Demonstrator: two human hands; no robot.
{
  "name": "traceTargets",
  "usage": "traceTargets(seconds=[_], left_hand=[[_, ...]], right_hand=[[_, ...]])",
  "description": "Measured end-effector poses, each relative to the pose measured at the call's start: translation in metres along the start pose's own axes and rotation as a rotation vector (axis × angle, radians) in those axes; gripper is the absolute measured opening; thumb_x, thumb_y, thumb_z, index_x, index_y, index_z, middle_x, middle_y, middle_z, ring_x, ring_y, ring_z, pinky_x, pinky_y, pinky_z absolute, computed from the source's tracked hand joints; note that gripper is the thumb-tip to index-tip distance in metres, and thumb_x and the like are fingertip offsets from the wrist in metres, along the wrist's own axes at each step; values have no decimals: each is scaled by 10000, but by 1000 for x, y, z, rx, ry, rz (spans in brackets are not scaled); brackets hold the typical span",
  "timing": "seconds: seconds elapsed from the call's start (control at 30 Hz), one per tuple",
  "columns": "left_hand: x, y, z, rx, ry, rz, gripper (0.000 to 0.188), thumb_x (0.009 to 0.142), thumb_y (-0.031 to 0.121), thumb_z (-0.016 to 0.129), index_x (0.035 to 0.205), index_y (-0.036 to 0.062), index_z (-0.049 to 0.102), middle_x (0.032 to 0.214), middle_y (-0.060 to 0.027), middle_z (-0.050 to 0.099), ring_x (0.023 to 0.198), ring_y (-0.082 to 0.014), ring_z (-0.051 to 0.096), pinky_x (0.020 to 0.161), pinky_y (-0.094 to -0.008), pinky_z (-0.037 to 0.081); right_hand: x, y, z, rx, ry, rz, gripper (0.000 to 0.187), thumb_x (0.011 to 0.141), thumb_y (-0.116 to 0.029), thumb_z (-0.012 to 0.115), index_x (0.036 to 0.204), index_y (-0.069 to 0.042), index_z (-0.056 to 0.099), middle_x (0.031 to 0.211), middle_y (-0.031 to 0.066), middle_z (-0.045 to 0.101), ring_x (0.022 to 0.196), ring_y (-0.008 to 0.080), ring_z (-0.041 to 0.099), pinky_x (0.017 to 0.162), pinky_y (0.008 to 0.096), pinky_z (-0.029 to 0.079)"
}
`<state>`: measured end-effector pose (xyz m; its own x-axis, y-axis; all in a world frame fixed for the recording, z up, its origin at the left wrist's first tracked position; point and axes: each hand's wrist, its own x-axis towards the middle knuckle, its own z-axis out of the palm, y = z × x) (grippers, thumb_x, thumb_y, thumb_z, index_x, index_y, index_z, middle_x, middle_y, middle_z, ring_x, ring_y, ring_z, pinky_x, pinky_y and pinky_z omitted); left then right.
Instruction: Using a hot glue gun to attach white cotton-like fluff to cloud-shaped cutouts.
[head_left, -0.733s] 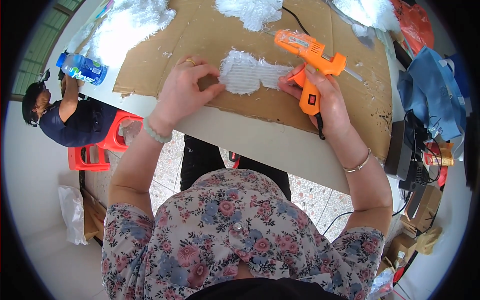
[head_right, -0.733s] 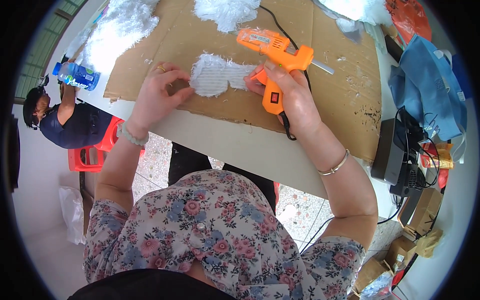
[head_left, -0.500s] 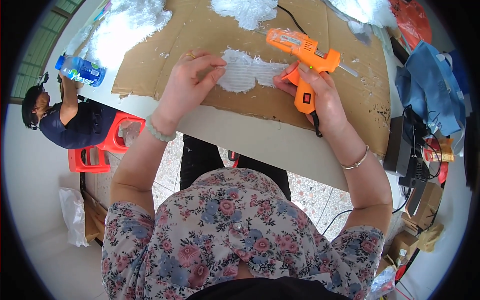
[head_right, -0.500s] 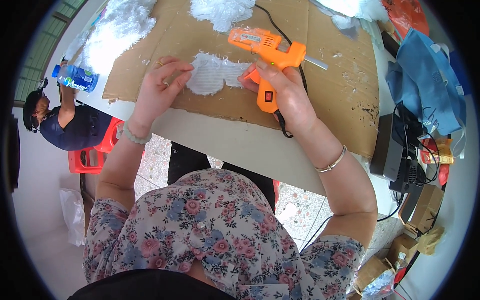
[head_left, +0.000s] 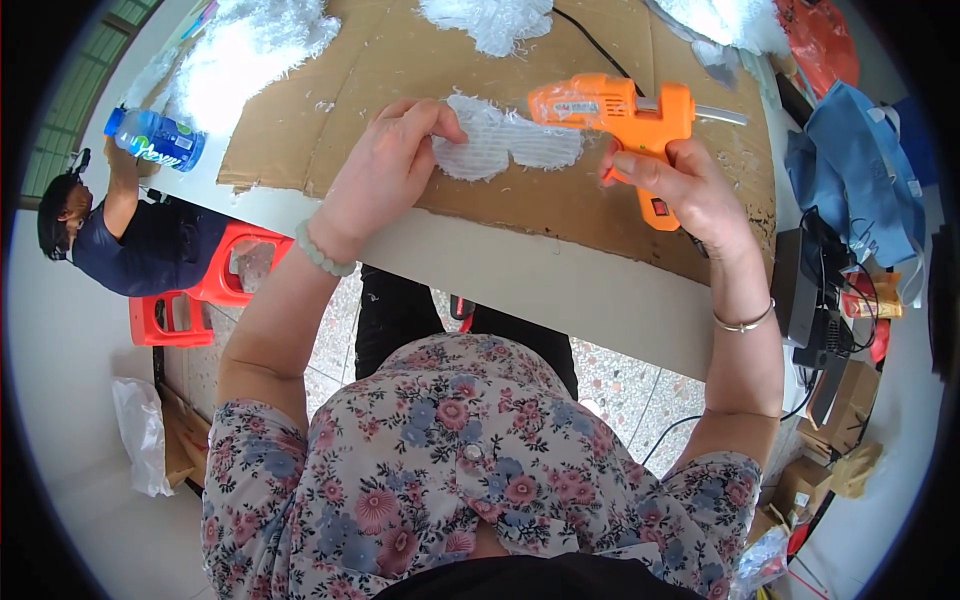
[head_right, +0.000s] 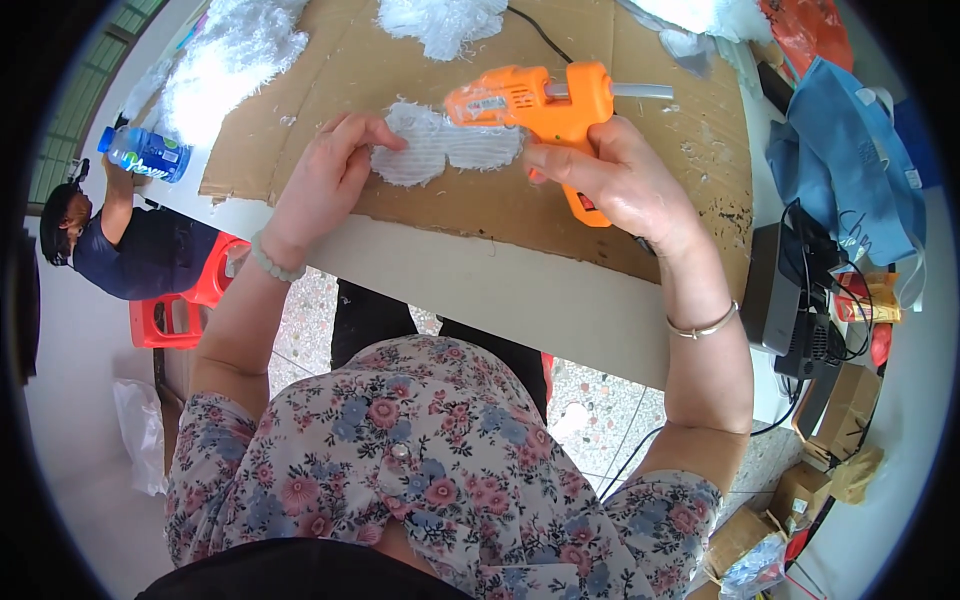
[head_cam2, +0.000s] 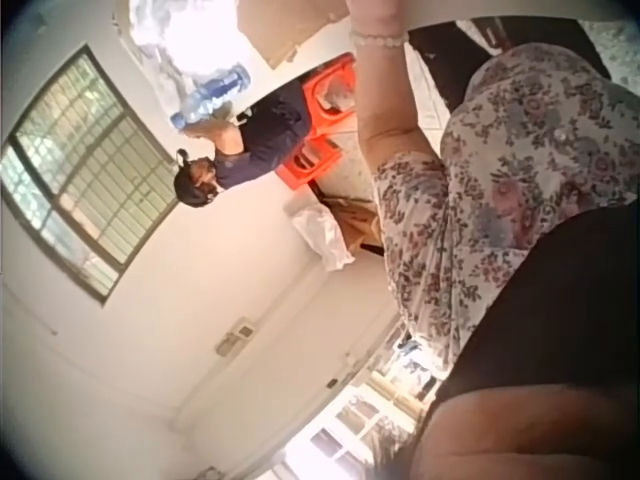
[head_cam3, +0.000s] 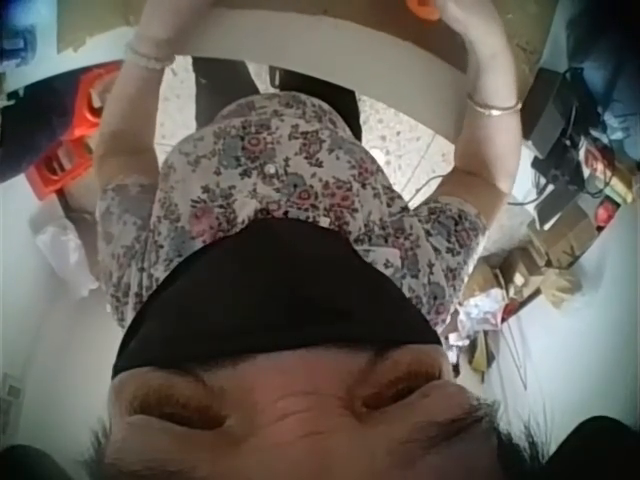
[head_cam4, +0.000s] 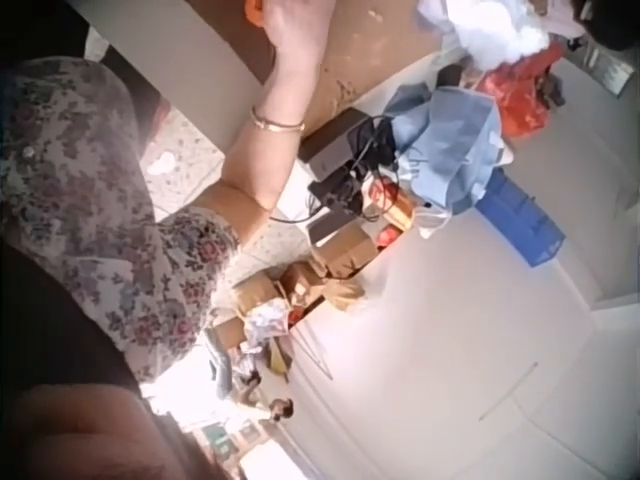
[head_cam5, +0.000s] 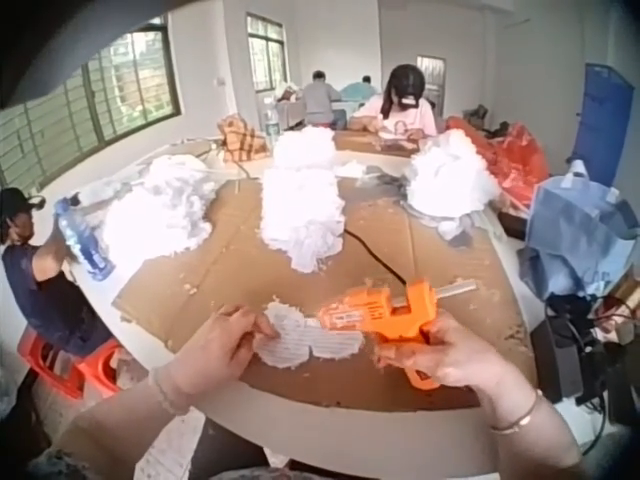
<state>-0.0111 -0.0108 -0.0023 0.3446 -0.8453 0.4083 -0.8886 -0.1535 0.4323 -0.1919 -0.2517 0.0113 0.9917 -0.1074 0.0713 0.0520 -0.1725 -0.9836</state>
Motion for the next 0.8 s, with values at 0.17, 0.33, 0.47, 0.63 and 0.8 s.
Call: traceTargets(seconds=[0.17, 0.33, 0.47, 0.63, 0.8], left_hand=[[5, -3, 1, -35, 35, 11, 221, 756, -97, 423, 902, 32, 525, 835, -89, 643, 883, -303, 595, 887, -398, 431], [8, -2, 1, -21, 34, 25, 216, 746, -93, 422, 891, 37, 516, 808, -93, 648, 862, -309, 593, 864, -404, 442], [9, -3, 0, -7, 25, 33, 211, 742, -84, 420, 887, 39, 509, 791, -85, 654, 848, -312, 593, 866, -403, 441], [11, -4, -2, 8, 5, 36, 217, 737, -82, 411, 885, 45, 505, 780, -81, 659, 843, -309, 595, 868, -403, 441], [11, -3, -5, 5, -57, 0, 255, 758, -93, 395, 923, 18, 553, 866, -93, 665, 912, -294, 579, 841, -371, 450]], right_hand=[[-1, -4, 5, -139, -84, 85, 227, 881, -164, 614, 1035, 0, 582, 866, 33, 609, 775, 109, 561, 733, 260, 451], [2, 0, 7, -297, -121, 182, 236, 901, -194, 609, 1034, -5, 563, 812, 19, 580, 730, 95, 542, 674, 244, 453], [3, 1, 9, -329, -117, 182, 226, 901, -194, 606, 1014, -3, 562, 793, 14, 571, 720, 96, 537, 654, 244, 451], [4, 3, 9, -370, -122, 175, 215, 901, -188, 604, 1003, -4, 557, 779, 8, 561, 701, 93, 523, 642, 238, 444], [3, 1, 9, -392, -132, 167, 224, 895, -194, 604, 1006, -5, 554, 771, 5, 552, 693, 88, 515, 627, 235, 436]])
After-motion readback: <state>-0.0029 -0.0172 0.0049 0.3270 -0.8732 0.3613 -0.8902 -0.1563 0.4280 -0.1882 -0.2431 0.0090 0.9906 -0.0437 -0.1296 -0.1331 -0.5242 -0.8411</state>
